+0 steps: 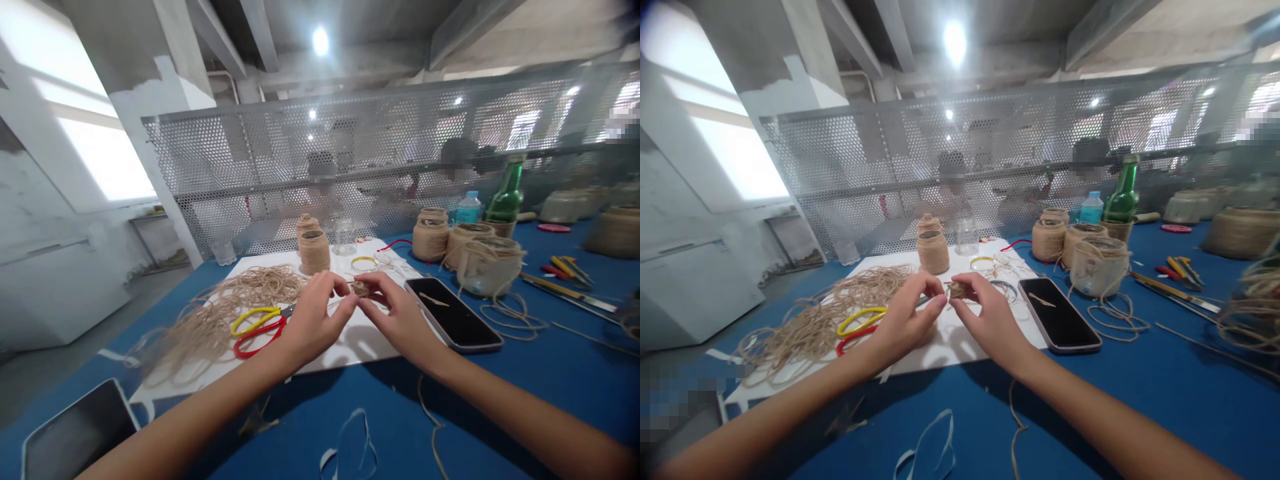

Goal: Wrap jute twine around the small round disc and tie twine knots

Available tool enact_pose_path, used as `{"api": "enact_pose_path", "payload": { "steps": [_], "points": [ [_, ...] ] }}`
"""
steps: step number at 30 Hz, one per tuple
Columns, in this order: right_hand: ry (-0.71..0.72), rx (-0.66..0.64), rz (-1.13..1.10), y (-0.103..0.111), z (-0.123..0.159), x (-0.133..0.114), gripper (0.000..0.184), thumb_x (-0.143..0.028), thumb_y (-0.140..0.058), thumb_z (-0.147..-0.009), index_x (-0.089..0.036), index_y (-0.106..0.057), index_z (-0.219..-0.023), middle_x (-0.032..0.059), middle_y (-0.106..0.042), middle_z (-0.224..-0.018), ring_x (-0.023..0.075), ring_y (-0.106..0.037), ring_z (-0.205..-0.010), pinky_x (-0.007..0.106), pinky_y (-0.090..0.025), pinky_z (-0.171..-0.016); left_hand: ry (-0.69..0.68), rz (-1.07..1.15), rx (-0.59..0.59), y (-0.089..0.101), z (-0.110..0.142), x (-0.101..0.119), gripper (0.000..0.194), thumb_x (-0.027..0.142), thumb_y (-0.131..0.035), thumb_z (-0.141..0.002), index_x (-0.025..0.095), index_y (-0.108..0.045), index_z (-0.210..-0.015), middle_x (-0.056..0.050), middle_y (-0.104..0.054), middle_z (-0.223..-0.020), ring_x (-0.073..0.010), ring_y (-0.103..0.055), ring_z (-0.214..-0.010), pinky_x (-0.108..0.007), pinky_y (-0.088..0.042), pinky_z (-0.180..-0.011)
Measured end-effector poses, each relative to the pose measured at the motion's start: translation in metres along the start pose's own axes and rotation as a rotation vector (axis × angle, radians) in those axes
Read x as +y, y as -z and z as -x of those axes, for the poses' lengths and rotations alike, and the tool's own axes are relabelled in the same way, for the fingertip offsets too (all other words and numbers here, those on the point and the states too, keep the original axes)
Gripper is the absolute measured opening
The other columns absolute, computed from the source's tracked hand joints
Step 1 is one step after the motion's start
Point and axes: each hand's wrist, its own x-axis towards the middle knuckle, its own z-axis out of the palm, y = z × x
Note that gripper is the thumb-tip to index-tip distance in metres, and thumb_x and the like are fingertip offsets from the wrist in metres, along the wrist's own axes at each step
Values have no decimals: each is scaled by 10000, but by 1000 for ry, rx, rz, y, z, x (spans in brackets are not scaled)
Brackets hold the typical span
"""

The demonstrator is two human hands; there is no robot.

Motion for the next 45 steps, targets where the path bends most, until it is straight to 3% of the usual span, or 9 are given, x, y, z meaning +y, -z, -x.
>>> {"api": "enact_pose_path", "payload": {
  "steps": [8,13,26,38,45],
  "points": [
    [124,-10,137,0,1,7,259,-182,-532,-813,-214,-502,-1068,45,-565,-1017,159,-548,-931,313,-469,-831,44,-89,-37,2,-1,0,186,315,-439,-860,179,-485,-742,2,-523,-695,-143,-478,-671,-285,-376,-624],
    [152,-10,136,-1,2,8,267,-185,-521,-816,-217,-499,-1080,50,-565,-1012,171,-553,-927,335,-475,-828,5,-88,-59,1,-1,0,129,224,-436,-852,175,-503,-753,-7,-541,-716,-144,-482,-693,-281,-382,-636],
    [-59,220,-133,6,-7,5,222,-239,-540,-805,-226,-515,-1025,43,-563,-995,164,-557,-896,318,-470,-793,32,14,-161,0,3,8,102,203,-451,-826,182,-462,-727,3,-519,-691,-133,-478,-654,-275,-389,-603],
    [-113,251,-240,10,-11,10,239,-258,-554,-794,-214,-505,-1024,46,-575,-967,165,-551,-895,337,-444,-820,-2,-55,-233,3,4,7,128,141,-440,-775,179,-432,-653,12,-501,-639,-134,-462,-634,-267,-372,-605],
    [-179,267,-451,9,-13,13,218,-297,-570,-787,-234,-519,-989,19,-561,-906,143,-558,-830,362,-473,-844,2,-79,-230,7,0,3,133,123,-433,-750,177,-427,-629,16,-504,-622,-128,-452,-616,-252,-361,-592]
  ]
}}
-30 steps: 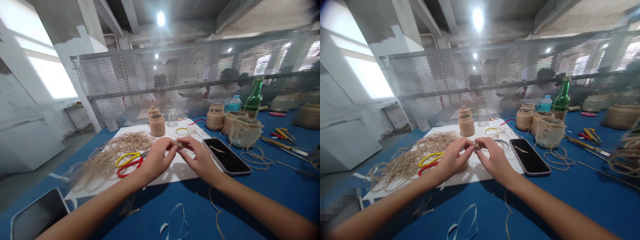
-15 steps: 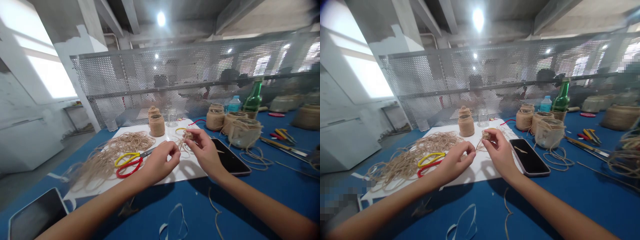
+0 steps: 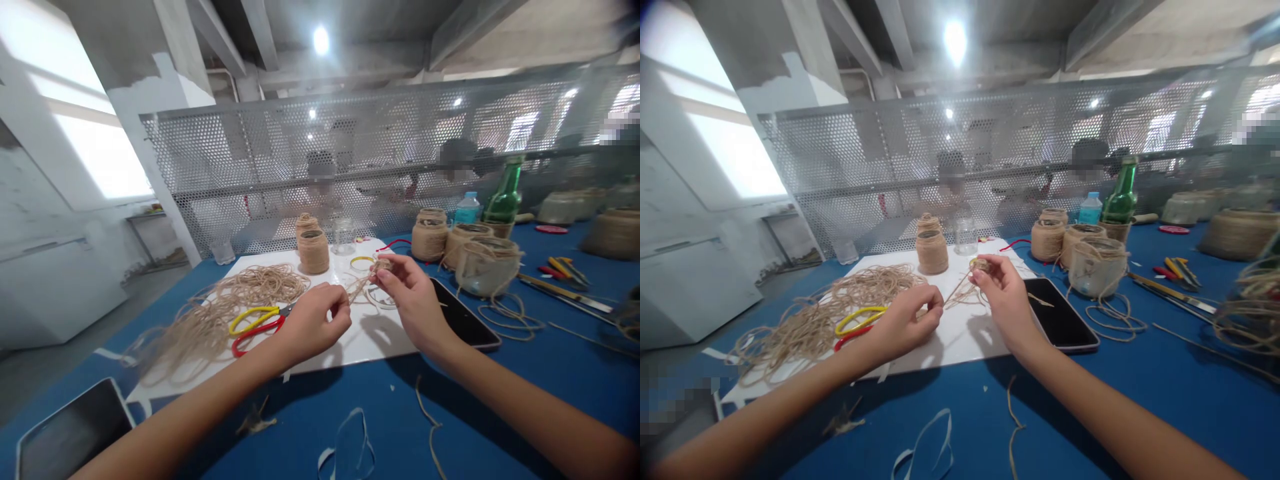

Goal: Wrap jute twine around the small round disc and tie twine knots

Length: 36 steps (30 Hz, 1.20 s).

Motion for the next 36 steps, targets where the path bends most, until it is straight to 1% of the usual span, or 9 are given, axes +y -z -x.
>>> {"api": "enact_pose_path", "payload": {
  "steps": [7,11,15,18,20,23,26,31,36],
  "points": [
    [-120,4,-170,-2,0,0,178,-321,-594,-772,-224,-540,-912,15,-563,-916,137,-568,-848,385,-440,-910,-106,-13,-36,-6,3,6,115,129,-443,-753,178,-442,-649,13,-503,-628,-133,-451,-639,-258,-365,-619],
    [-190,-103,-252,-1,0,-4,162,-305,-583,-784,-231,-538,-921,12,-575,-942,129,-570,-889,356,-422,-926,-108,-74,-51,-5,3,7,103,162,-472,-762,175,-464,-660,12,-534,-636,-135,-462,-639,-275,-360,-633],
    [-257,-204,-259,-3,1,-9,239,-309,-585,-776,-235,-516,-992,32,-603,-971,141,-589,-875,362,-422,-910,-73,-70,-17,5,1,9,166,258,-483,-800,171,-490,-659,9,-560,-641,-136,-491,-644,-286,-369,-642],
    [-262,-248,-268,-6,3,-9,327,-303,-611,-752,-237,-484,-1046,39,-622,-965,153,-594,-893,369,-413,-913,-12,-21,54,10,-2,8,163,247,-426,-836,174,-504,-713,2,-559,-654,-135,-506,-633,-281,-388,-620],
    [-275,-274,-277,-7,4,-8,373,-300,-625,-741,-235,-465,-1071,39,-631,-940,158,-599,-890,377,-414,-912,24,59,115,11,-3,6,102,198,-398,-841,182,-497,-855,-4,-568,-702,-134,-527,-649,-276,-407,-616],
    [-290,-316,-270,-9,6,-5,394,-305,-619,-747,-234,-449,-1094,32,-634,-894,161,-604,-871,387,-421,-898,26,186,157,12,-3,4,195,164,-392,-841,185,-423,-1033,-18,-582,-770,-137,-559,-704,-277,-439,-643],
    [-285,-355,-250,-9,6,-2,384,-307,-607,-760,-243,-445,-1101,29,-625,-908,158,-602,-851,382,-435,-870,-16,168,130,15,-2,6,212,158,-425,-829,181,-433,-1040,-27,-594,-802,-141,-567,-742,-290,-451,-679],
    [-260,-404,-187,-7,6,1,313,-307,-592,-774,-235,-486,-1059,23,-601,-863,148,-575,-803,330,-450,-785,-149,218,10,21,-2,8,207,182,-464,-820,195,-498,-1024,-48,-600,-920,-156,-557,-833,-318,-460,-755],
    [-272,-432,-182,-8,6,-2,203,-310,-582,-782,-213,-555,-958,11,-567,-833,120,-542,-738,277,-442,-715,-74,240,72,19,-5,-4,308,77,-333,-847,203,-490,-1080,-41,-590,-847,-139,-553,-764,-307,-467,-709]
  ]
}}
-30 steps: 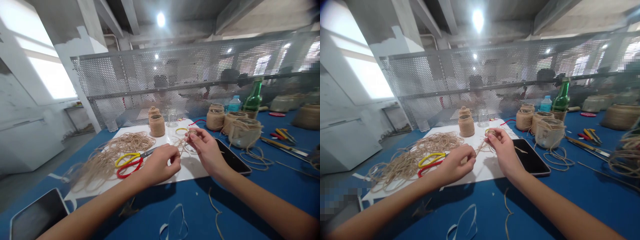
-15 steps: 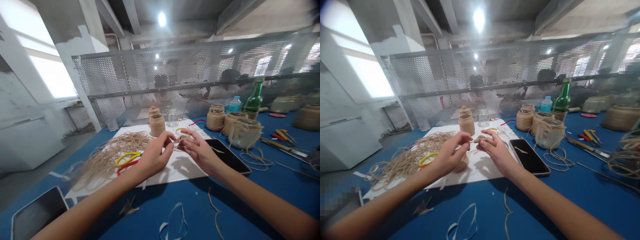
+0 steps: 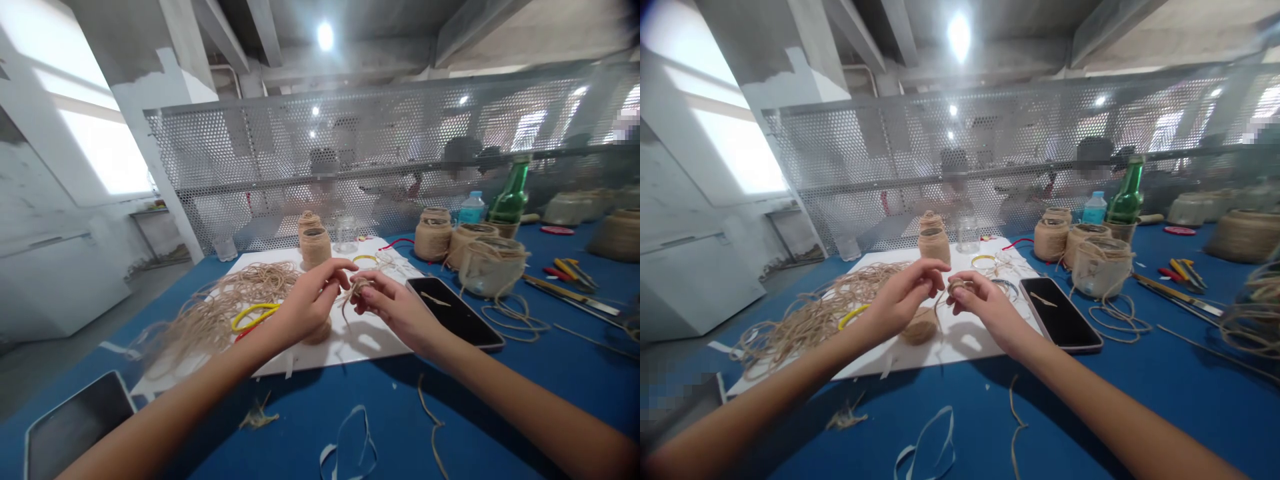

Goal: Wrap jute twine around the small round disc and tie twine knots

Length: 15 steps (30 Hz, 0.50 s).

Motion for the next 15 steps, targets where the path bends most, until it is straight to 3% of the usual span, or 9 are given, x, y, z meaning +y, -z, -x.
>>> {"api": "enact_pose_path", "payload": {
  "steps": [6,15],
  "points": [
    [-61,-72,-44,-3,1,3,150,-308,-561,-809,-183,-579,-889,-8,-528,-731,93,-496,-669,251,-410,-682,-130,-70,-83,-1,-3,-7,118,125,-500,-808,174,-566,-893,-25,-573,-820,-127,-537,-799,-260,-457,-708],
    [-97,-84,-60,-1,0,5,216,-276,-612,-765,-172,-603,-953,48,-564,-862,131,-524,-762,299,-415,-740,26,-82,9,-2,-2,-13,51,168,-471,-830,171,-522,-825,0,-561,-759,-94,-529,-693,-211,-449,-602]
  ]
}}
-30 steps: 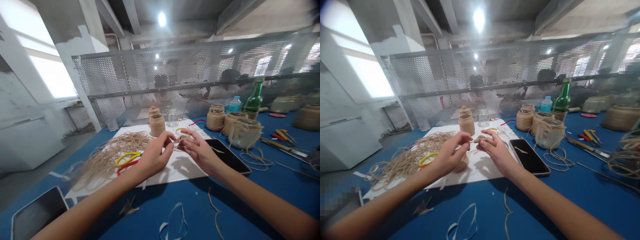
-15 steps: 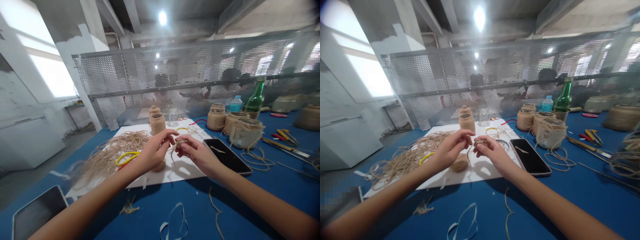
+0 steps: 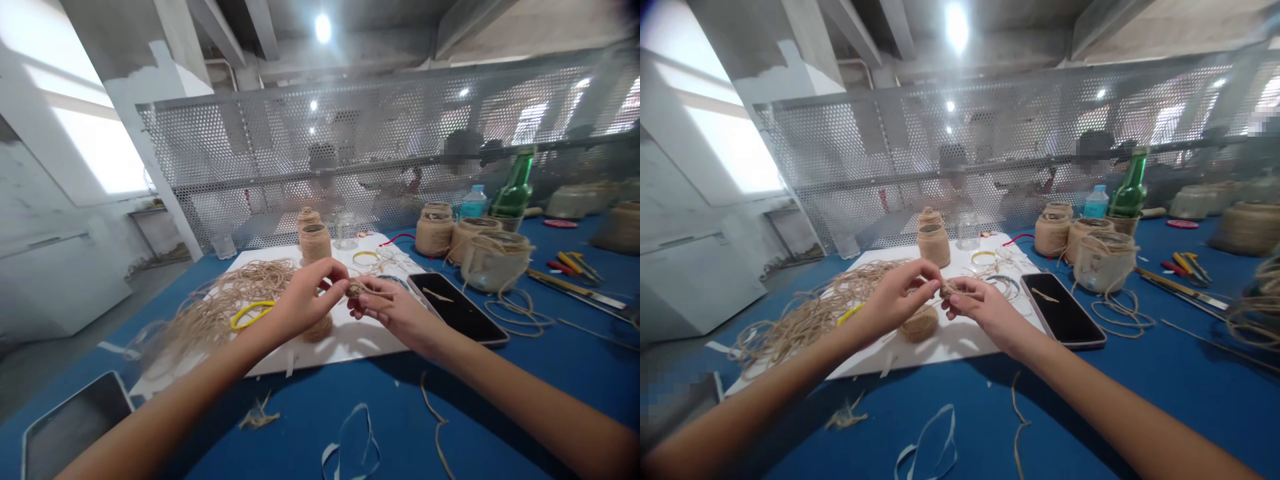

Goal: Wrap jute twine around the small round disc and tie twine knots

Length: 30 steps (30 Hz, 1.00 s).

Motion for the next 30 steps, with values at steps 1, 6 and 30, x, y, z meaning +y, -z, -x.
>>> {"api": "enact_pose_path", "payload": {
  "steps": [1,6,30],
  "points": [
    [-4,4,16,1,0,1,198,-280,-604,-771,-171,-606,-935,40,-562,-832,127,-521,-745,300,-414,-738,-2,-1,0,-1,0,0,50,162,-470,-826,170,-519,-819,-4,-555,-769,-98,-525,-702,-217,-451,-607],
    [-31,-28,40,2,-1,7,134,-291,-556,-809,-165,-599,-827,3,-543,-723,98,-509,-666,274,-410,-703,-115,-22,-50,-4,0,3,59,143,-452,-824,167,-507,-817,-34,-529,-847,-132,-495,-794,-263,-453,-666],
    [-134,84,-15,7,0,18,231,-325,-517,-815,-132,-609,-728,26,-583,-676,112,-562,-625,293,-449,-686,27,95,-96,-12,2,5,109,188,-413,-867,166,-516,-838,-1,-558,-739,-108,-504,-673,-246,-411,-623]
  ]
}}
